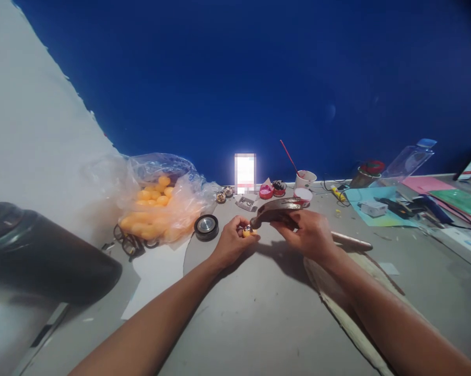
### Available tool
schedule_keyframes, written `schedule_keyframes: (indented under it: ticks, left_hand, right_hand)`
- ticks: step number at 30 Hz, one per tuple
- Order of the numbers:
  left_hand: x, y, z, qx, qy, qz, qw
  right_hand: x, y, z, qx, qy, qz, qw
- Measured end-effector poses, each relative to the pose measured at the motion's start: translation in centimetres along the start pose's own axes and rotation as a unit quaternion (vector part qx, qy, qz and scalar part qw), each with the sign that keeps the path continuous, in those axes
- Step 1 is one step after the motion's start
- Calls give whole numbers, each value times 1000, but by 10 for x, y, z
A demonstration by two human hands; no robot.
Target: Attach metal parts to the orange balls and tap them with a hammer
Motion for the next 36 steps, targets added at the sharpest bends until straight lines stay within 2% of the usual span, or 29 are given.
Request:
schedule_keyframes:
  ticks: [4,9,12,14,18,22,27,32,36]
  left_hand:
    - [3,1,-6,25,-12,11,1000]
    - [7,3,-14,53,-20,31,998]
    - [4,3,-18,81,-10,22,996]
    - [3,3,-16,73,-1,19,997]
    - [4,3,-11,43,-5,10,999]
    - [4,4,-12,33,0,0,999]
    - [5,6,-15,34,-15,1,999]
    - [7,7,-13,18,-11,12,1000]
    - [8,7,-14,23,-21,17,999]
  right_hand:
    - [6,0,3,-9,8,34,999]
    - [1,0,-1,5,8,6,1000]
    - [5,1,0,-8,0,22,1000]
    - [6,1,-3,-4,6,30,1000]
    - [-1,0,-6,7,10,1,1000]
    - [2,-1,-1,-6,-7,12,1000]
    - [-8,-1,0,-3,-14,-46,999]
    - [3,0,-2,1,-4,12,1000]
    - [0,-1,-8,29,-2,5,1000]
Point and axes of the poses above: each hand's wrist, its own y-axis away from the middle knuckle, its own x-axis out of the palm, z = x × y, the point moved 9 cm from there along -y, towards the middle knuckle, and after that the axes turned 5 degrees about y, right-handed, at the moved point
